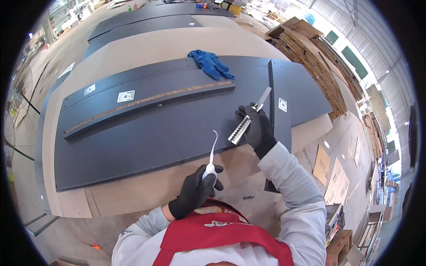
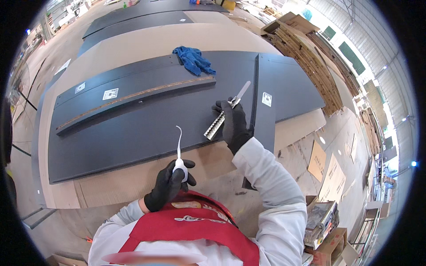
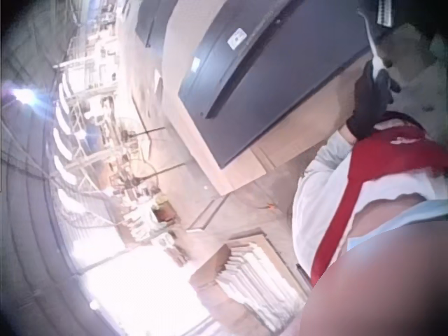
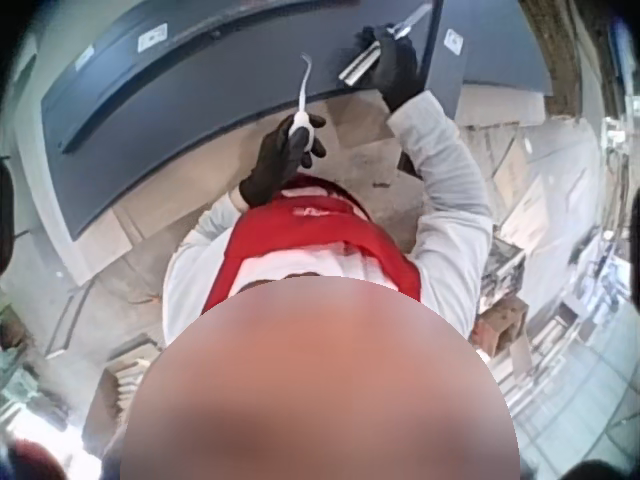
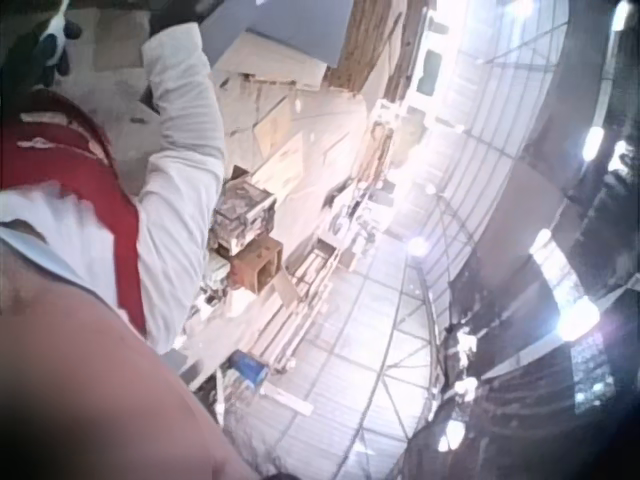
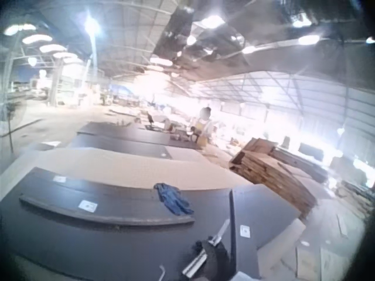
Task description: The person cleans a dark gray panel with a blue cloth, then uses a utility knife to scrape and trim its edges. They apply glue from a white bottle along a seam, press the panel sections together, and inspect the joined edges. The person repeats similar steps on another panel, using the knife and glue to finish the assembly.
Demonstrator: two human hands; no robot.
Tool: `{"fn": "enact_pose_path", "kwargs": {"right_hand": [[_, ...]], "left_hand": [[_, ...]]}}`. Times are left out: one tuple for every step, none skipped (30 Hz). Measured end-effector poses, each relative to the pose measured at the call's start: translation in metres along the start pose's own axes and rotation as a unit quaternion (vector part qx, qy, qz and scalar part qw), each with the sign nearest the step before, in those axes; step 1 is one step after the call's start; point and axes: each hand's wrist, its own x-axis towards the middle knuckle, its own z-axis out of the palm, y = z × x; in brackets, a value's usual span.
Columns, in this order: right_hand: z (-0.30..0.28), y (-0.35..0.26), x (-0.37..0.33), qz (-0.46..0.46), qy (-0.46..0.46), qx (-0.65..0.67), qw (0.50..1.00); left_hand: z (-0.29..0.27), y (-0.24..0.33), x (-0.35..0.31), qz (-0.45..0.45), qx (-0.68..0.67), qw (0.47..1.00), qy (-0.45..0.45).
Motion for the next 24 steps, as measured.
{"fn": "enact_pose_path", "kwargs": {"right_hand": [[0.003,0.002,0.008,-0.011,0.006,-0.03,0.999],[-0.014,0.009,0.023,0.0,-0.028,-0.101,0.994],[-0.026,0.009,0.029,-0.003,-0.052,-0.102,0.993],[-0.035,0.01,0.028,-0.006,-0.079,-0.1,0.992],[-0.044,0.009,0.022,-0.012,-0.102,-0.099,0.99],[-0.036,-0.002,-0.007,0.007,-0.07,-0.046,0.996],[-0.009,-0.012,-0.034,-0.019,-0.024,-0.04,0.999],[-0.028,-0.014,-0.047,-0.033,-0.144,-0.103,0.984],[-0.038,-0.02,-0.07,-0.057,-0.208,-0.216,0.952],[-0.048,-0.028,-0.094,-0.096,-0.265,-0.319,0.905],[-0.039,-0.043,-0.125,-0.143,-0.274,-0.458,0.834],[-0.04,-0.048,-0.147,-0.127,-0.269,-0.454,0.84],[-0.043,-0.046,-0.164,-0.108,-0.264,-0.449,0.847],[-0.047,-0.038,-0.177,-0.095,-0.225,-0.456,0.856],[-0.051,-0.026,-0.187,-0.114,-0.19,-0.395,0.891],[-0.06,-0.021,-0.191,-0.039,-0.16,-0.335,0.928],[-0.067,-0.019,-0.198,-0.017,-0.142,-0.287,0.947],[-0.074,-0.018,-0.202,-0.001,-0.121,-0.238,0.964],[-0.073,-0.022,-0.211,0.022,-0.076,-0.121,0.99],[-0.082,-0.014,-0.217,-0.006,-0.048,-0.095,0.994],[-0.091,-0.009,-0.223,-0.038,-0.019,-0.068,0.997],[-0.094,-0.012,-0.226,-0.067,-0.007,-0.085,0.994],[-0.098,-0.016,-0.229,-0.095,0.005,-0.102,0.99],[-0.103,-0.017,-0.228,-0.169,0.013,-0.041,0.985]], "left_hand": [[0.0,0.0,-0.001,-0.001,-0.004,1.0,0.01],[0.003,0.001,0.0,-0.002,-0.01,1.0,0.016],[0.005,-0.001,0.003,-0.009,-0.013,1.0,0.021],[0.008,0.0,0.003,-0.008,-0.01,1.0,0.026],[0.012,-0.001,0.006,0.022,0.001,1.0,0.009],[0.013,-0.005,0.009,0.044,0.014,0.999,-0.001],[0.015,-0.007,0.01,0.067,0.029,0.997,-0.005],[0.02,-0.003,0.01,0.035,0.012,0.999,-0.025],[0.026,0.002,0.012,-0.001,-0.007,0.999,-0.046],[0.033,0.008,0.014,-0.037,-0.024,0.997,-0.069],[0.04,0.015,0.015,-0.052,-0.008,0.997,-0.051],[0.053,0.024,0.018,-0.066,0.004,0.997,-0.045],[0.062,0.027,0.02,-0.084,0.017,0.996,-0.039],[0.06,0.009,0.028,0.02,0.094,0.991,-0.093],[0.062,-0.001,0.038,0.324,0.309,0.889,-0.101],[0.069,0.001,0.039,0.264,0.259,0.92,-0.131],[0.077,0.003,0.038,0.2,0.208,0.944,-0.159],[0.083,0.005,0.041,0.198,0.24,0.932,-0.187],[0.088,0.006,0.043,0.195,0.271,0.918,-0.215],[0.091,0.007,0.047,0.191,0.302,0.902,-0.242],[0.091,0.008,0.052,0.227,0.35,0.882,-0.219],[0.087,0.007,0.061,0.264,0.394,0.859,-0.193],[0.08,0.007,0.073,0.301,0.435,0.832,-0.167],[0.065,0.007,0.095,0.269,0.38,0.879,-0.105]]}}
